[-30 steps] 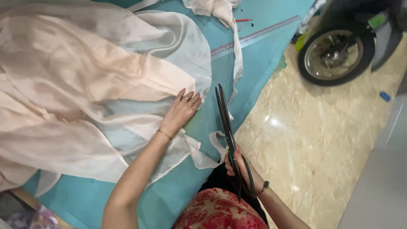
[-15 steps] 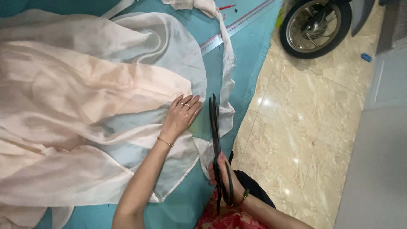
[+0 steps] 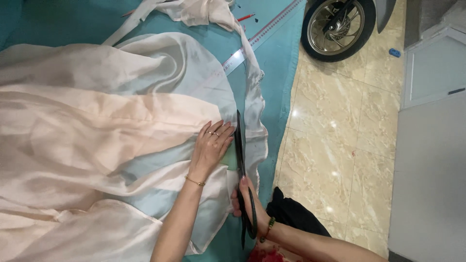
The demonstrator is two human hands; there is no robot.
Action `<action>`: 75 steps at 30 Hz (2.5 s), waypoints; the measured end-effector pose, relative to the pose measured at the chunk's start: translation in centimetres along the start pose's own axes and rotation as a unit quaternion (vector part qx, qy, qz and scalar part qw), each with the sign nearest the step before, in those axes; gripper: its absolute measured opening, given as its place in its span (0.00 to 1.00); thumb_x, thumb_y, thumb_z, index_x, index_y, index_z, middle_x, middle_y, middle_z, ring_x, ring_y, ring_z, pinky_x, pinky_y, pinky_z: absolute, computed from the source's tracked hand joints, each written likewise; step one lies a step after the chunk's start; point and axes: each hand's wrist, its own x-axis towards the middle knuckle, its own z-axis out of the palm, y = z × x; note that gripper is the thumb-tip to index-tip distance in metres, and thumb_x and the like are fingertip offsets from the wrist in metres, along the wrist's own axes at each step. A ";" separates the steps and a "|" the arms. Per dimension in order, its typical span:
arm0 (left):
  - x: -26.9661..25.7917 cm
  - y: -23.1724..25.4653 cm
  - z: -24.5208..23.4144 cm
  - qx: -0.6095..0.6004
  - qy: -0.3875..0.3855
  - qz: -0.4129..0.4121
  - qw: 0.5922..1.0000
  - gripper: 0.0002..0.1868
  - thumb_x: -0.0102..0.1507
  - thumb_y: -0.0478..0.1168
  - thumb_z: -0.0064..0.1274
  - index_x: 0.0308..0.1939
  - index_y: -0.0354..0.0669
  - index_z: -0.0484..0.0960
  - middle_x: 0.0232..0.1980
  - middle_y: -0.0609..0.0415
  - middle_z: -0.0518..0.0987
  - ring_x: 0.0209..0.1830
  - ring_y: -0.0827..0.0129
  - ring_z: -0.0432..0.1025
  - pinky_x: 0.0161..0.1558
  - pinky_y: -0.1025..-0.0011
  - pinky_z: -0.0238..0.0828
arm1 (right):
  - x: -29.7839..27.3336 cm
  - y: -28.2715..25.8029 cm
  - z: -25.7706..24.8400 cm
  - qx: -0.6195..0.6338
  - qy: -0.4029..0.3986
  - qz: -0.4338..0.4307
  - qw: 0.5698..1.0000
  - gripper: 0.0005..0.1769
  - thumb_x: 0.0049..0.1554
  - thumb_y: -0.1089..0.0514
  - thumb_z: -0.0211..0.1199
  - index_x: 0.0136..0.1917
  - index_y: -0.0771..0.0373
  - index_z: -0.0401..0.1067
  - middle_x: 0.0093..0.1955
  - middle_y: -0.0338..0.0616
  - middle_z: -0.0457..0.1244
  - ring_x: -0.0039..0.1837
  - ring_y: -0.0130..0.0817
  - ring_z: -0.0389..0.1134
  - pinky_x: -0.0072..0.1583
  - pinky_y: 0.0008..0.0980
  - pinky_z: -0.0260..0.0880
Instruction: The person uses shears to cut a large piece of light-colored fabric laid out on a blue work table. They repeatedly smooth the fabric with their hands, align the edges, and make long cuts along the material, occasionally adjusting the fabric's position to continue cutting.
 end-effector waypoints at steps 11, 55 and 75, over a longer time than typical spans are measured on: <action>0.0 0.3 -0.3 -0.002 -0.002 0.009 1.000 0.17 0.66 0.45 0.56 0.57 0.45 0.83 0.62 0.56 0.81 0.66 0.62 0.70 0.72 0.55 0.58 | 1.6 -1.6 1.2 0.029 -0.009 -0.063 0.998 0.25 0.64 0.29 0.46 0.57 0.51 0.59 0.36 0.33 0.53 0.31 0.23 0.50 0.33 0.26 0.53; 0.3 0.6 -0.8 -0.037 -0.001 -0.009 0.999 0.18 0.66 0.44 0.56 0.58 0.45 0.84 0.62 0.57 0.81 0.67 0.63 0.70 0.72 0.57 0.59 | 2.3 -6.4 -0.9 0.008 -0.059 -0.043 0.997 0.28 0.63 0.29 0.48 0.59 0.53 0.58 0.33 0.33 0.48 0.29 0.24 0.47 0.32 0.26 0.48; 0.1 0.4 -0.5 -0.039 -0.009 -0.017 0.999 0.17 0.66 0.44 0.55 0.58 0.46 0.84 0.63 0.58 0.81 0.67 0.62 0.70 0.72 0.57 0.58 | 2.0 -5.9 0.5 0.059 -0.036 0.006 0.998 0.32 0.59 0.24 0.48 0.58 0.51 0.58 0.36 0.38 0.56 0.31 0.27 0.54 0.33 0.28 0.53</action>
